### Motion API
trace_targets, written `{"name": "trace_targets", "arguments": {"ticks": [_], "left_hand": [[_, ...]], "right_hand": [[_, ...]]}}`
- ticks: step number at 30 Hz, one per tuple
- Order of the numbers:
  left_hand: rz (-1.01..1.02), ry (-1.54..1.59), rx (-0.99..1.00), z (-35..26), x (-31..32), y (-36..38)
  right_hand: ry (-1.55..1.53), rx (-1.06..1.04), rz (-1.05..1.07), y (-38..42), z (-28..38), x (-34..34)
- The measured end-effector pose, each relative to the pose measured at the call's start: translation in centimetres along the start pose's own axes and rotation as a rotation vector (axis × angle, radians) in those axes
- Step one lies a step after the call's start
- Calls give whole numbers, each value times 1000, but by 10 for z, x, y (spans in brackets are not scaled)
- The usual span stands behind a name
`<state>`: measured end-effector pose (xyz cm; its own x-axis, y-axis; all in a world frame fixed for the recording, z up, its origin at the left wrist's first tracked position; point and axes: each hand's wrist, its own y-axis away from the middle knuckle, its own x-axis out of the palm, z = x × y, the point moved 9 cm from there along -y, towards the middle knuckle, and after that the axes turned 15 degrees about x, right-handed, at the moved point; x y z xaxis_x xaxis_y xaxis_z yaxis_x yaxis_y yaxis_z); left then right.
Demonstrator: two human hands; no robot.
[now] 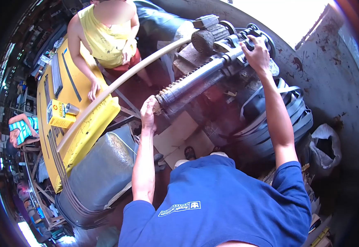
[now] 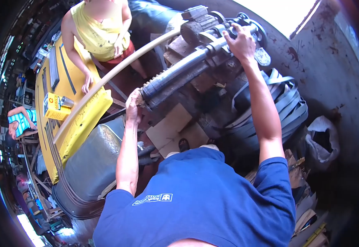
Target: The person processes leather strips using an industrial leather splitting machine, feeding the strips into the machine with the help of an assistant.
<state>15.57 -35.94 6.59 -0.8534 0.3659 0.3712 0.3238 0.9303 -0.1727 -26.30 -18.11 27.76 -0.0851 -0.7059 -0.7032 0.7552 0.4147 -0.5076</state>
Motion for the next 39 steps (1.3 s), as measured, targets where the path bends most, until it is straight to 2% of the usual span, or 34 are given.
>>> {"name": "trace_targets", "arguments": {"ticks": [3,4,7,8,12,13,14,15,17,21,27,35,39], "left_hand": [[118,159,-150,-10,30,11],[125,126,-233,-4,32,17],[-36,-5,-391,-15,37,54],[-13,1,-465,0,32,64],[-24,127,-559,25,47,89],[-62,102,-492,18,54,87],[-72,109,-487,23,53,85],[-84,114,-482,26,50,85],[-127,122,-476,23,55,85],[-181,130,-453,20,59,82],[-294,343,-331,30,56,71],[-397,280,-195,21,57,70],[-347,269,-263,29,53,69]], "right_hand": [[7,26,46,3,4,-5],[-24,11,54,4,5,-7],[-100,36,86,5,-10,-10],[-118,48,72,10,-18,-16],[-238,111,49,39,-54,-39],[-289,130,66,50,-59,-46],[-328,111,17,63,-61,-56],[-375,190,50,77,-69,-61],[-439,193,56,105,-81,-63],[-552,204,192,161,-96,-60],[-604,222,362,225,-101,-52],[-611,207,440,257,-92,-38],[-569,177,455,258,-88,-32]]}}
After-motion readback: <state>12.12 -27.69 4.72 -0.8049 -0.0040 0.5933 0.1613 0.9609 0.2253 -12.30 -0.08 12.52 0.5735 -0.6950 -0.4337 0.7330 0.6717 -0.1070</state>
